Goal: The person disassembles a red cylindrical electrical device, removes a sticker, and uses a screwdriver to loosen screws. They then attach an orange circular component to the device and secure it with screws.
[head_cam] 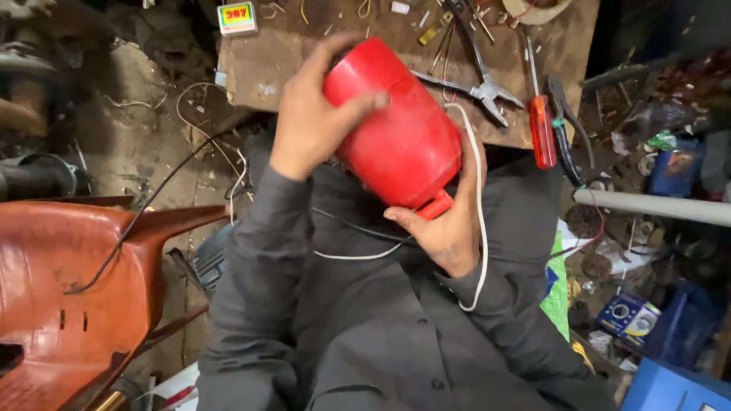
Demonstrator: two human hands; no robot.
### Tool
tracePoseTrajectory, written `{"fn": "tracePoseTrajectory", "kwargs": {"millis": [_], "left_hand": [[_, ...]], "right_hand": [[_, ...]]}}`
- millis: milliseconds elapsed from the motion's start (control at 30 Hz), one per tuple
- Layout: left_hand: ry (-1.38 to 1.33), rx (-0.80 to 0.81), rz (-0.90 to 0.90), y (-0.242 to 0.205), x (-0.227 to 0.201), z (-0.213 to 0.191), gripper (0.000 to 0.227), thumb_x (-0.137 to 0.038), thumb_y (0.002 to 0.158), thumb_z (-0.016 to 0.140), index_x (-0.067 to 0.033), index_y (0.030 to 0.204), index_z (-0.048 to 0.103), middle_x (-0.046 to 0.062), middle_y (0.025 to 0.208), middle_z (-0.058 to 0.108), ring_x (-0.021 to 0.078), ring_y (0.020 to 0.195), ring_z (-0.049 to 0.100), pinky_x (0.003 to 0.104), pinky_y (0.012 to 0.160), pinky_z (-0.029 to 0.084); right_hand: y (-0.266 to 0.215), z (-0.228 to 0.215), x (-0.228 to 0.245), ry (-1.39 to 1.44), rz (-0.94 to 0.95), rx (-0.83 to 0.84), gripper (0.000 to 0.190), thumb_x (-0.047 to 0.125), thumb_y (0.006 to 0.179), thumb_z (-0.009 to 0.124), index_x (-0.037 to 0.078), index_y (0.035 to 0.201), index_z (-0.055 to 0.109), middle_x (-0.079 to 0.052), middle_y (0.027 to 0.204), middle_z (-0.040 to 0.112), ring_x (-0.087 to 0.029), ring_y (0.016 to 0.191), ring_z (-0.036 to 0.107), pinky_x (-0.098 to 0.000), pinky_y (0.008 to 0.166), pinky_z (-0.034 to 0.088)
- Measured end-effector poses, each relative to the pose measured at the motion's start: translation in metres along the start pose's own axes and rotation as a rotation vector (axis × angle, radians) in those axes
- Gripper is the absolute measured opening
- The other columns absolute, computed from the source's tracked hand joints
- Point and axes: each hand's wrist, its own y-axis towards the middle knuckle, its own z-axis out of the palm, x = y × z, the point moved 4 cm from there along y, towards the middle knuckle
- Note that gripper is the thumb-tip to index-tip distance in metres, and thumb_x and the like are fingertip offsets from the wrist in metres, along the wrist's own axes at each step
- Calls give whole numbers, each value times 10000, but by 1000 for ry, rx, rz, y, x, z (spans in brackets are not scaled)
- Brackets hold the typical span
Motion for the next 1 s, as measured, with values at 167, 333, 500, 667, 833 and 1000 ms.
{"fn": "tracePoseTrajectory", "kwargs": {"millis": [167, 333, 500, 667, 833, 1000], "left_hand": [[-131, 220, 45, -4, 2, -11, 988, -243, 746, 997, -87, 1545, 438, 130, 1469, 622, 248, 1348, 636, 371, 1139, 528], [-132, 221, 5, 1, 7, -8, 1022, -244, 701, 1021, -86, 1539, 456, 125, 1450, 640, 246, 1329, 645, 370, 1126, 532], [-140, 245, -47, 5, 10, -9, 1058, -278, 642, 1031, -89, 1528, 485, 110, 1412, 666, 235, 1284, 664, 362, 1089, 546], [-138, 235, -26, 5, 9, -8, 1048, -283, 672, 1038, -93, 1539, 482, 113, 1428, 663, 235, 1295, 666, 363, 1105, 545], [-201, 227, -131, 5, 4, -6, 1016, -285, 688, 1011, -95, 1533, 479, 108, 1371, 681, 212, 1208, 686, 347, 1015, 586], [-204, 217, -145, 5, 2, -4, 968, -270, 748, 996, -89, 1546, 478, 105, 1314, 715, 188, 1151, 716, 337, 992, 608]], "right_hand": [[-5, 2, -4, -91, 5, -12, 1212, 225, 694, 990, 18, 1621, 237, -230, 1662, 294, -379, 1572, 351, -455, 1311, 325], [-4, 2, -8, -35, -17, -17, 1171, 191, 723, 969, 29, 1628, 243, -218, 1669, 304, -363, 1576, 368, -441, 1325, 324], [-8, 2, -17, 90, 28, -19, 1127, 178, 771, 945, 23, 1642, 246, -204, 1676, 331, -323, 1523, 391, -400, 1281, 342], [-7, -1, -18, -5, 46, -13, 1144, 188, 738, 949, -6, 1620, 246, -218, 1642, 355, -339, 1546, 400, -421, 1299, 343], [-6, -2, -14, -15, 63, -9, 1140, 229, 749, 955, -13, 1619, 261, -226, 1644, 363, -352, 1547, 411, -419, 1296, 358], [-2, -3, -10, -72, 65, -9, 1132, 261, 741, 962, -21, 1608, 289, -232, 1636, 378, -370, 1544, 417, -426, 1291, 364]]}}
